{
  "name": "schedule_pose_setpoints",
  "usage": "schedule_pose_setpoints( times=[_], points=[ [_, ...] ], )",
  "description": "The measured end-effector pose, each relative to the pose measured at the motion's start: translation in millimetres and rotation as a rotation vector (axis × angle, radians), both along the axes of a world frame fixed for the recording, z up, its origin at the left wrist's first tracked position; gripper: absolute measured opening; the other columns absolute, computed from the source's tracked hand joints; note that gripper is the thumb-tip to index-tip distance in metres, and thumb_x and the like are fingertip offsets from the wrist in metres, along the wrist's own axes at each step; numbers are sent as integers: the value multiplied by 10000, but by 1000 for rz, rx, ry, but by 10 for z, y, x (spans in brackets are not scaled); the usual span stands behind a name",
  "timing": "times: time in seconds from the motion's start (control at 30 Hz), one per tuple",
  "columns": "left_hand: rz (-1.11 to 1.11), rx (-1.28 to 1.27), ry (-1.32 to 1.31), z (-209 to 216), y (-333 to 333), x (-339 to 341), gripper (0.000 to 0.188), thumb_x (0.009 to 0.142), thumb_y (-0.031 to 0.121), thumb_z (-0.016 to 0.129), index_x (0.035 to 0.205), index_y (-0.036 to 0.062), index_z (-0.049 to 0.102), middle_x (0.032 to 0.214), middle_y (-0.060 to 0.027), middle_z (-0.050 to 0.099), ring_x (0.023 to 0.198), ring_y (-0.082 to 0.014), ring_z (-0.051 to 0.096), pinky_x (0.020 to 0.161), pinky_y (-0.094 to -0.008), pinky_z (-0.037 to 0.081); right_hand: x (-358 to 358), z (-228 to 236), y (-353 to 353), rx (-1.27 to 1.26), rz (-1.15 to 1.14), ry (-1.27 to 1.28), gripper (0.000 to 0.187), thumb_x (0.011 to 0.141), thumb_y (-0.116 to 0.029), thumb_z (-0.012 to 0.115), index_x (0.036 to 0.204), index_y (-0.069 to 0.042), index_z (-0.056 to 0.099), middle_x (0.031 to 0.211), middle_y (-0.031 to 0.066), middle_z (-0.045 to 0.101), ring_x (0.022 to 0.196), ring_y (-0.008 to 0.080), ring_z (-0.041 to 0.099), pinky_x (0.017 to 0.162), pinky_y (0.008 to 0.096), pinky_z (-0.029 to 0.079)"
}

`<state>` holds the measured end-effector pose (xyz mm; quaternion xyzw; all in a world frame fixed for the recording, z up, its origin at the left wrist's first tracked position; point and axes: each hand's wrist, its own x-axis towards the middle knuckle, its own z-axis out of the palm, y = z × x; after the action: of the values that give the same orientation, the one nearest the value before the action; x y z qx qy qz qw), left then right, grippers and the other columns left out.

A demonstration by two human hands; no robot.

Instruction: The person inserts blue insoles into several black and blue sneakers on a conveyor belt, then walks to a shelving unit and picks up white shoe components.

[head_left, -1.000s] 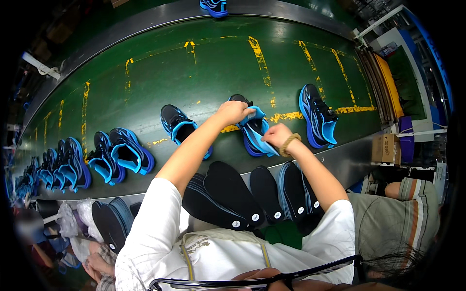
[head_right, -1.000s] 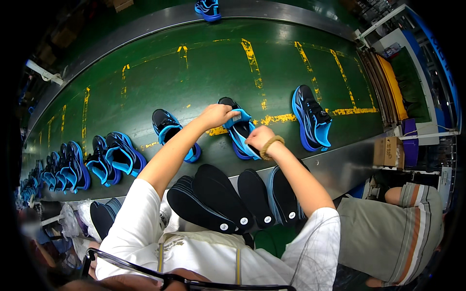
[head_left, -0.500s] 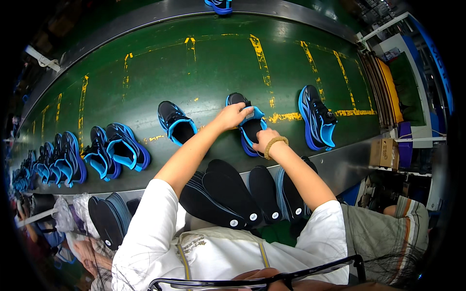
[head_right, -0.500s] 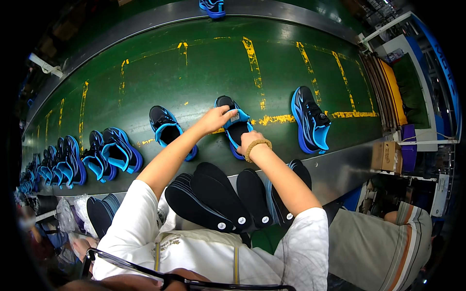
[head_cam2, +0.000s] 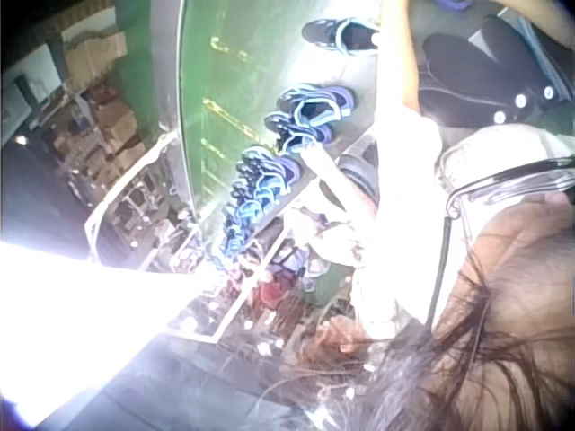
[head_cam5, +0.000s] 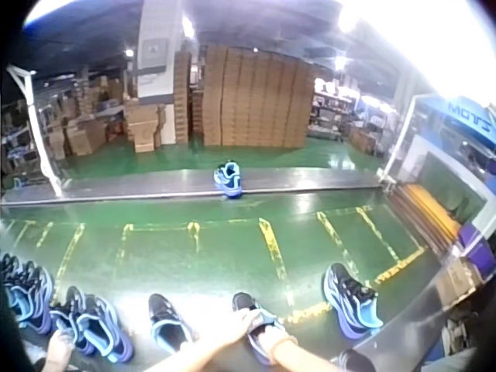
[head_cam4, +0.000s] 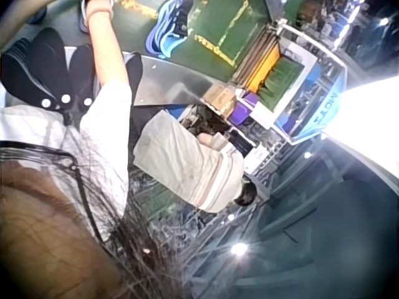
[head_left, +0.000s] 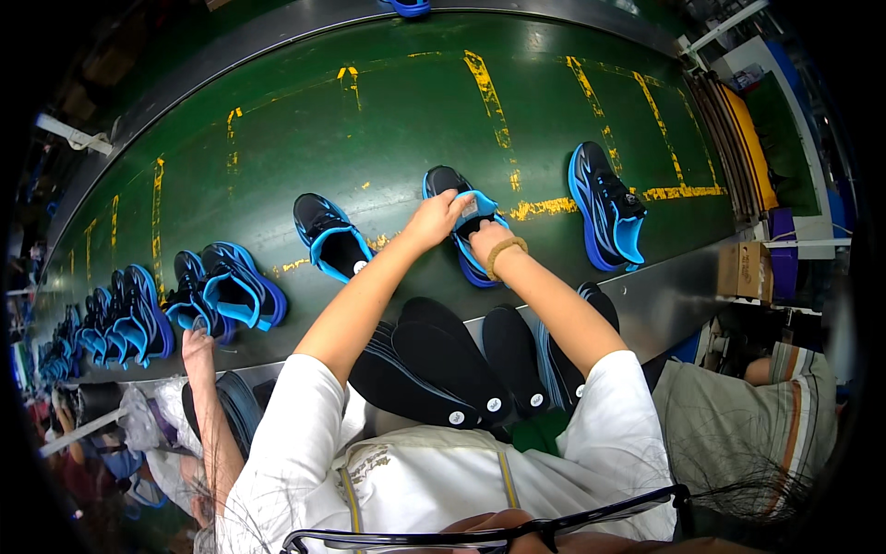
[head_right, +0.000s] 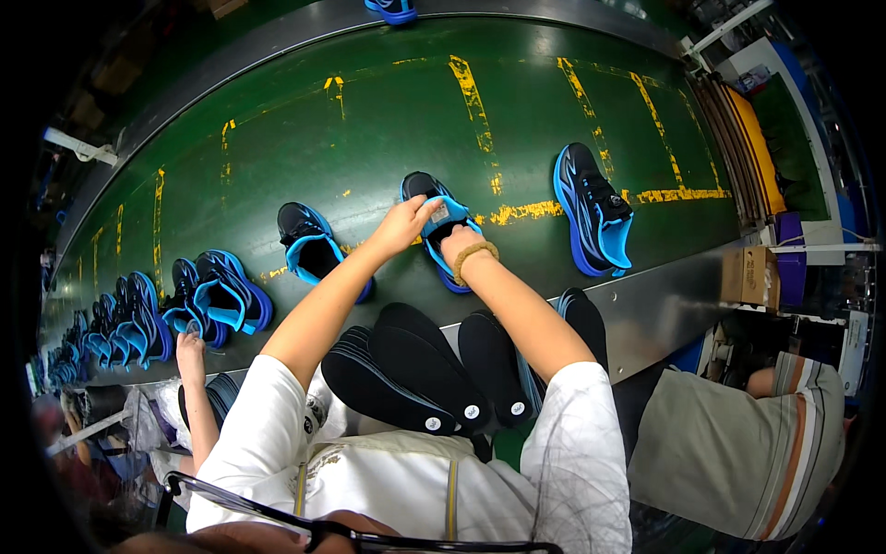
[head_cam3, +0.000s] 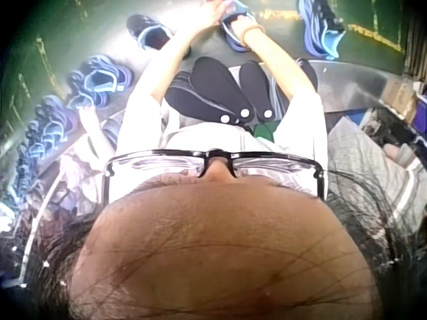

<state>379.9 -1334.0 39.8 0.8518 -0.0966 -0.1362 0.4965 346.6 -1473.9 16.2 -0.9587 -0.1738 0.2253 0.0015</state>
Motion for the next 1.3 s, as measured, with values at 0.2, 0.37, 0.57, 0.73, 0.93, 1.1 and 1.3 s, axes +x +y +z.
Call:
schedule_pose_setpoints(
  times=[0.2,0.37,0.57,0.73,0.93,1.1,1.3],
  points=[
    [14,301,-104,63,-34,-35,381,804,406,437,849,29,445,673,-211,532,634,-372,531,550,-413,410,169,218,119,-316,84,363,362,735,-198,485,1069,-62,521,1168,173,405,1073,280,410,874,324,366],
    [69,548,-386,82,-125,-71,357,789,389,461,944,72,404,684,-148,557,581,-322,554,509,-392,441,172,422,166,-479,345,383,499,578,-177,675,1048,-74,541,1188,157,404,1084,253,412,849,337,385],
    [-325,856,-874,74,-173,-51,187,706,181,479,867,90,453,728,-71,507,603,-229,559,480,-338,419,208,215,32,-129,319,282,264,669,-109,559,926,-54,588,946,143,575,933,232,532,730,331,449],
    [-232,878,-768,-54,-157,6,147,694,194,506,752,72,449,640,-64,506,522,-210,558,447,-328,429,63,539,-127,-28,367,488,492,786,-350,259,913,24,552,922,156,573,981,240,493,1000,374,59],
    [-317,885,-620,63,-321,-19,161,670,196,517,732,60,457,652,-84,536,511,-209,568,441,-324,437,-120,392,-86,-101,203,545,668,733,-488,267,1083,47,462,1116,192,454,1147,242,322,1014,348,44],
    [-354,1150,-635,-39,-464,-37,132,710,180,482,777,70,512,692,-61,546,531,-177,560,435,-316,375,-467,227,-347,570,99,-70,507,678,-268,504,1103,-1,432,1026,168,512,1061,227,422,971,387,195],
    [-410,1343,-569,-35,-510,-101,139,746,155,425,784,81,537,739,-78,564,666,-189,568,479,-337,379,-690,507,-1572,340,-613,-911,404,651,-243,573,1015,-79,507,1157,138,401,1090,290,365,919,487,210]
  ],
)
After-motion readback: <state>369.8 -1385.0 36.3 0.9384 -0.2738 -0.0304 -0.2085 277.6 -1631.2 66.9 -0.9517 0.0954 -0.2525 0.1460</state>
